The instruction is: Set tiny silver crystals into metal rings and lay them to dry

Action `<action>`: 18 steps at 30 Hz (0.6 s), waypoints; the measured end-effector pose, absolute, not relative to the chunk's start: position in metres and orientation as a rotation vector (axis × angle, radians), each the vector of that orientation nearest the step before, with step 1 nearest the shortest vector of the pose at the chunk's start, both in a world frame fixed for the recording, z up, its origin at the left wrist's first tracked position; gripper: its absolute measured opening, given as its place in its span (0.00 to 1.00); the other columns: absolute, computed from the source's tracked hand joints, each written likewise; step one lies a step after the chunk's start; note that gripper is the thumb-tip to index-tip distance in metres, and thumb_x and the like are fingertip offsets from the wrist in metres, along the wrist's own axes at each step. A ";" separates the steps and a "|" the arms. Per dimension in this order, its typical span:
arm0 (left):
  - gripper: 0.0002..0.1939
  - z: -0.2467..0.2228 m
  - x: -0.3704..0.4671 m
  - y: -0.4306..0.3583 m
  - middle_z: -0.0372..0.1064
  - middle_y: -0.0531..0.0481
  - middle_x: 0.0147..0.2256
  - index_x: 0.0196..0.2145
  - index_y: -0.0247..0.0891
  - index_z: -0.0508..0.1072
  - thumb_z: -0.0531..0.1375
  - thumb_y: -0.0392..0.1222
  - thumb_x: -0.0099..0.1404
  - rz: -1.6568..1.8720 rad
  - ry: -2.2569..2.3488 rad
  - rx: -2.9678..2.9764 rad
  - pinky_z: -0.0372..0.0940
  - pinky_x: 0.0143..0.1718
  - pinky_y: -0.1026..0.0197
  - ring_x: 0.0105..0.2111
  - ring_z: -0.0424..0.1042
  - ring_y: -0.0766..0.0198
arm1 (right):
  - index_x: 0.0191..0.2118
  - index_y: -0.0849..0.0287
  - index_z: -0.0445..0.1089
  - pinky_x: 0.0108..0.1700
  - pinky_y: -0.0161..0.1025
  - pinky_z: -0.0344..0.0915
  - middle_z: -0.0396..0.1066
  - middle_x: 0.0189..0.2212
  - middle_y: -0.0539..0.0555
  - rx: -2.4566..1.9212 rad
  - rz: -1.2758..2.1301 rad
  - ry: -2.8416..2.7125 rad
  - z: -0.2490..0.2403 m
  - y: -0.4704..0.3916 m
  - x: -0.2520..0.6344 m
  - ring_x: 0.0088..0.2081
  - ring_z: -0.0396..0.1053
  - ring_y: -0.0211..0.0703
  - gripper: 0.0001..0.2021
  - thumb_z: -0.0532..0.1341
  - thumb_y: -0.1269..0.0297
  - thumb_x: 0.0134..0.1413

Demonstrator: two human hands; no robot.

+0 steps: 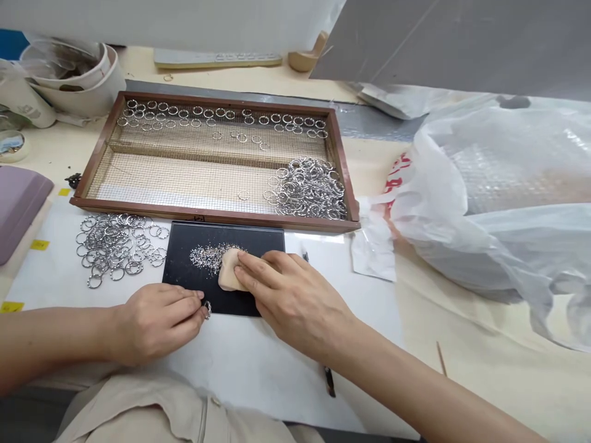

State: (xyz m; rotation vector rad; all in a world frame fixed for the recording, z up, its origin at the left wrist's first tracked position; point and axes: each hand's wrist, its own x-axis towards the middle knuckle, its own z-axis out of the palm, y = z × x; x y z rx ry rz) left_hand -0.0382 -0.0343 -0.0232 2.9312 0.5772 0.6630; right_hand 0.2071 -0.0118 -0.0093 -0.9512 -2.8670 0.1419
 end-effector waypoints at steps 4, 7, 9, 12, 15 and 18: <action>0.08 -0.023 -0.038 -0.035 0.68 0.49 0.26 0.26 0.33 0.67 0.54 0.30 0.62 0.675 0.572 2.949 0.71 0.35 0.61 0.30 0.70 0.66 | 0.51 0.63 0.66 0.38 0.48 0.69 0.67 0.52 0.60 -0.980 0.191 -2.824 -0.010 -0.018 0.220 0.40 0.66 0.49 0.17 0.53 0.74 0.55; 0.08 -0.021 -0.038 -0.034 0.69 0.48 0.27 0.26 0.34 0.67 0.54 0.30 0.62 0.671 0.561 2.953 0.71 0.35 0.61 0.30 0.70 0.66 | 0.53 0.61 0.64 0.39 0.48 0.69 0.66 0.52 0.61 -1.009 0.245 -2.776 -0.005 -0.017 0.225 0.42 0.66 0.50 0.19 0.54 0.74 0.55; 0.08 -0.020 -0.038 -0.034 0.69 0.47 0.28 0.25 0.34 0.67 0.53 0.30 0.62 0.663 0.541 2.957 0.71 0.35 0.61 0.31 0.71 0.65 | 0.53 0.61 0.63 0.42 0.48 0.68 0.66 0.53 0.61 -1.024 0.246 -2.722 0.000 -0.013 0.223 0.43 0.66 0.49 0.19 0.54 0.74 0.55; 0.09 -0.018 -0.038 -0.033 0.69 0.47 0.27 0.24 0.33 0.66 0.54 0.30 0.62 0.676 0.521 2.964 0.71 0.36 0.60 0.31 0.71 0.64 | 0.52 0.62 0.63 0.44 0.48 0.67 0.65 0.53 0.61 -0.997 0.183 -2.677 0.005 -0.003 0.205 0.44 0.65 0.50 0.18 0.54 0.74 0.55; 0.09 -0.019 -0.038 -0.034 0.69 0.47 0.27 0.24 0.34 0.66 0.53 0.30 0.62 0.697 0.531 2.969 0.71 0.36 0.59 0.31 0.71 0.64 | 0.52 0.62 0.64 0.42 0.49 0.66 0.64 0.55 0.59 -0.882 0.172 -2.766 0.005 0.009 0.177 0.42 0.64 0.50 0.18 0.53 0.72 0.55; 0.09 -0.020 -0.038 -0.036 0.69 0.47 0.27 0.25 0.34 0.66 0.53 0.30 0.62 0.704 0.548 2.972 0.71 0.36 0.58 0.31 0.71 0.63 | 0.51 0.60 0.65 0.40 0.48 0.64 0.63 0.55 0.56 -0.816 0.221 -2.893 0.001 0.018 0.153 0.41 0.62 0.50 0.17 0.52 0.71 0.56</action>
